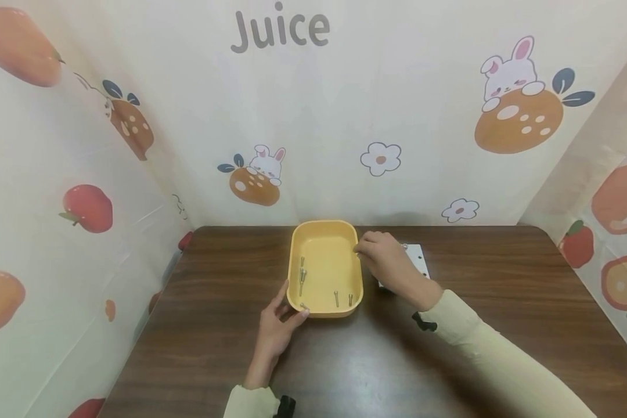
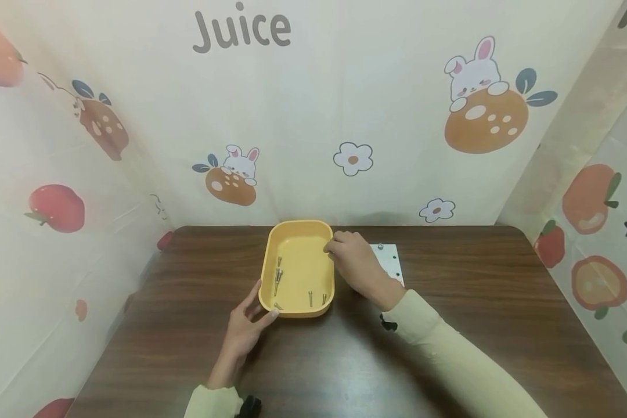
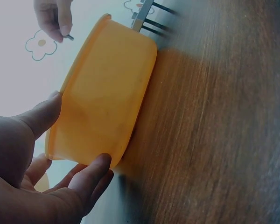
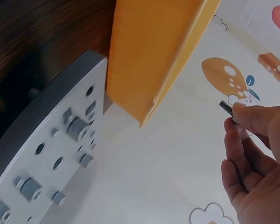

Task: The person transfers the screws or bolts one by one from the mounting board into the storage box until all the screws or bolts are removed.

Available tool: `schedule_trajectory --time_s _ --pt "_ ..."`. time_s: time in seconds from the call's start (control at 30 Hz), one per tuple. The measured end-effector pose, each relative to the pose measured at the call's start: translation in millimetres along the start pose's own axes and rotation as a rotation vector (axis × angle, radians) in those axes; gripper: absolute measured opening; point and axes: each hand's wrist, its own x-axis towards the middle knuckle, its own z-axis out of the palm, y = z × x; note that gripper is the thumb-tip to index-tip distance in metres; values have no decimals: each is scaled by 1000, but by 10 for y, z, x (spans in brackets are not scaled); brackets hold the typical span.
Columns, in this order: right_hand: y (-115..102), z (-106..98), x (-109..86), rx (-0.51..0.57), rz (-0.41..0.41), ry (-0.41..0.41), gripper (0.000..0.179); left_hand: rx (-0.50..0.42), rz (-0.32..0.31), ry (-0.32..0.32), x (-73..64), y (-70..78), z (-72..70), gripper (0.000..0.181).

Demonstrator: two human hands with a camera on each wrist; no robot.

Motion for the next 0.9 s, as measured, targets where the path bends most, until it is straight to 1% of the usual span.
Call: schedule_trajectory --time_s 0.1,0.3,0.53,0.67,0.9 --pt "-31 28 34 0 -9 -15 16 -1 3 0 0 5 0 88" --pt "-107 95 88 -23 -3 -41 17 8 3 2 -2 6 -1 87" --pt "-203 160 154 -19 -7 -81 16 -33 14 -8 3 -17 1 87" --pt "-228 206 189 -23 -2 -102 15 -52 20 -10 11 -35 3 87" --pt "-253 256 248 -12 -5 -116 15 -43 29 -9 9 -30 5 88"
